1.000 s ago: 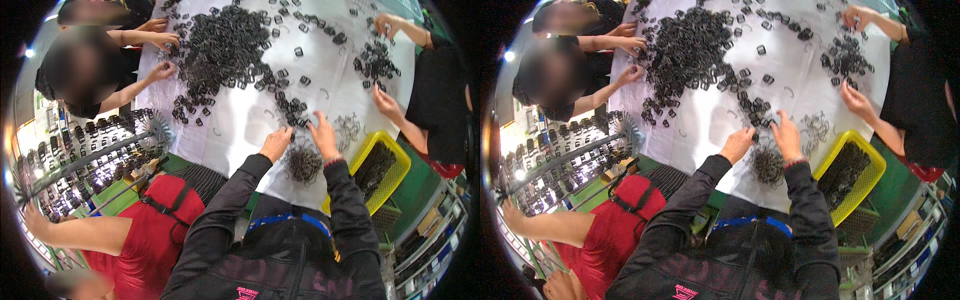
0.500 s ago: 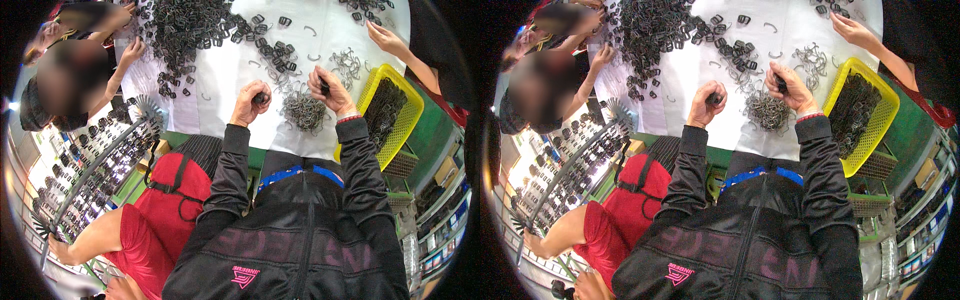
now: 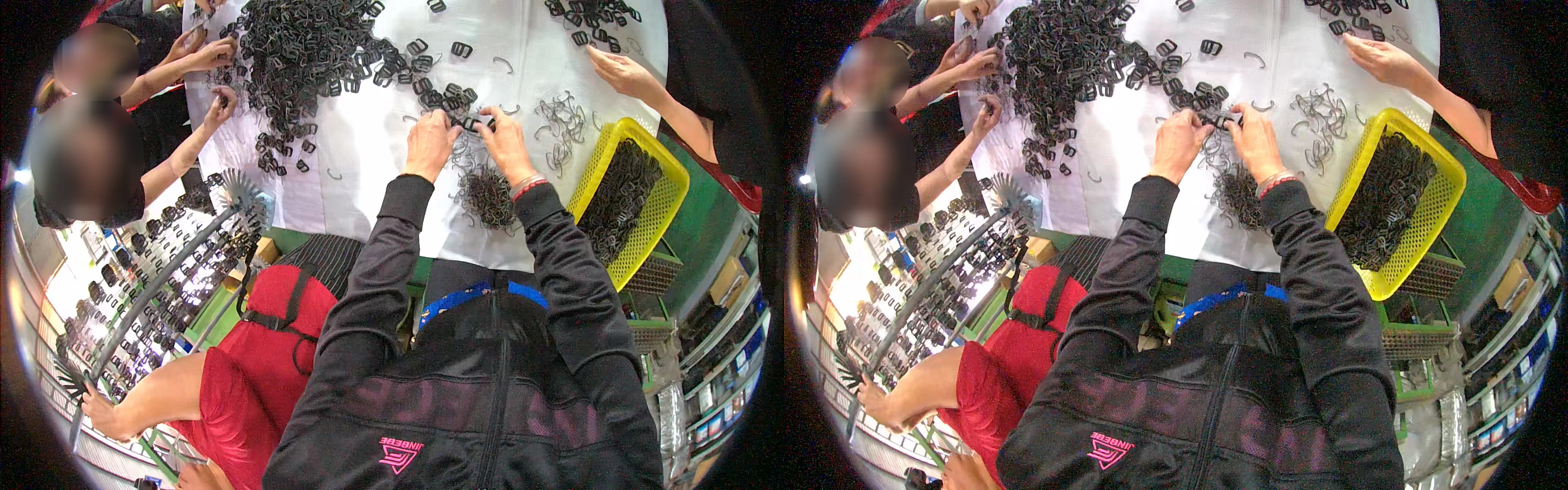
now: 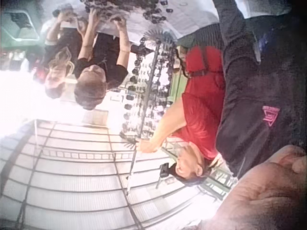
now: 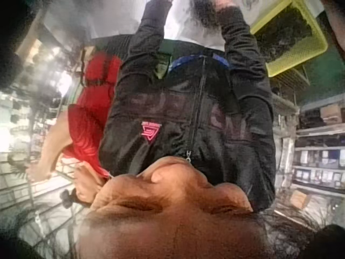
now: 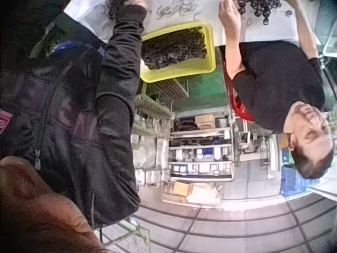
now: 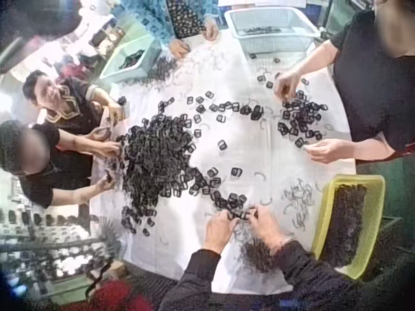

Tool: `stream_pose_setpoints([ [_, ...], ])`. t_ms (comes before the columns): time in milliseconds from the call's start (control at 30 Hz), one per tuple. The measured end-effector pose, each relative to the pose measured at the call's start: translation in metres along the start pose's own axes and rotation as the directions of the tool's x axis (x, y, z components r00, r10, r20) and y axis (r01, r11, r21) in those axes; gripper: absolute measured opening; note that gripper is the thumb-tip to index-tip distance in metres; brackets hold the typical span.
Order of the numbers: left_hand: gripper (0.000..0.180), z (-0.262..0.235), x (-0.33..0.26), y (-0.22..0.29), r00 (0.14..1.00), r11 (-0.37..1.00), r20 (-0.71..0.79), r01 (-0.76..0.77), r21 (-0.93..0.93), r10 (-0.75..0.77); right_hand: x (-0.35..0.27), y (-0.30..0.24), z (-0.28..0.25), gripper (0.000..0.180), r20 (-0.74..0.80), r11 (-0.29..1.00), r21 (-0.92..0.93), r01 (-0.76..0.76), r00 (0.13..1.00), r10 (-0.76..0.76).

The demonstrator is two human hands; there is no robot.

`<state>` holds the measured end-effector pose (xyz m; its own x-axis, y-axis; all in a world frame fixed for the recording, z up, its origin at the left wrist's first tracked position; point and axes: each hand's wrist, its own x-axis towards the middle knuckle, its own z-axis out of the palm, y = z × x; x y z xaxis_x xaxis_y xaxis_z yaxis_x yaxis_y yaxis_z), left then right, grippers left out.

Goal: The person sits at a table with several others and repeatedly picks small black plastic components and metal wire loops from a white sheet, then joins them by hand. The assembled units are placed into a yellow basket while coworkers perform similar actions around the table.

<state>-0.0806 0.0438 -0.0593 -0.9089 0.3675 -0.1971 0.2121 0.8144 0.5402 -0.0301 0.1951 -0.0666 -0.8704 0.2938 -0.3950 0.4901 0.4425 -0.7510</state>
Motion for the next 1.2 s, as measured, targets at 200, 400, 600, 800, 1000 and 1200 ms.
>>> stream_pose_setpoints([
  [200, 0.021, -0.032, -0.013, -0.016, 0.950, 0.895, 0.133, 0.309, -0.321, -0.281, -0.007, 0.007, 0.016, 0.029, 0.082, 0.974, -0.195, 0.120, 0.991, -0.106],
  [400, 0.037, -0.015, -0.017, -0.013, 0.998, 0.999, -0.045, 0.037, -0.028, -0.039, -0.003, 0.000, 0.005, 0.015, 0.010, 0.971, -0.054, 0.232, 0.973, -0.232],
  [600, 0.034, -0.021, -0.007, -0.008, 0.985, 0.984, 0.154, 0.100, -0.151, -0.077, -0.030, -0.021, -0.052, 0.010, 0.535, 0.560, 0.659, -0.502, 0.837, 0.120],
  [800, 0.019, -0.074, -0.025, -0.001, 0.876, -0.001, 0.457, 0.463, -0.887, -0.152, -0.040, -0.024, -0.083, 0.012, 0.577, 0.353, 0.768, -0.535, 0.817, -0.017],
  [1000, 0.018, -0.067, -0.004, 0.012, 0.845, 0.237, 0.509, 0.535, -0.811, -0.165, -0.018, -0.015, -0.039, 0.017, 0.323, 0.977, 0.157, -0.145, 0.942, 0.088],
  [1200, 0.026, -0.028, 0.017, -0.002, 0.952, 0.969, 0.194, -0.247, 0.031, 0.237, -0.011, -0.021, 0.008, 0.044, 0.181, 0.923, -0.359, 0.141, 0.980, -0.080],
])
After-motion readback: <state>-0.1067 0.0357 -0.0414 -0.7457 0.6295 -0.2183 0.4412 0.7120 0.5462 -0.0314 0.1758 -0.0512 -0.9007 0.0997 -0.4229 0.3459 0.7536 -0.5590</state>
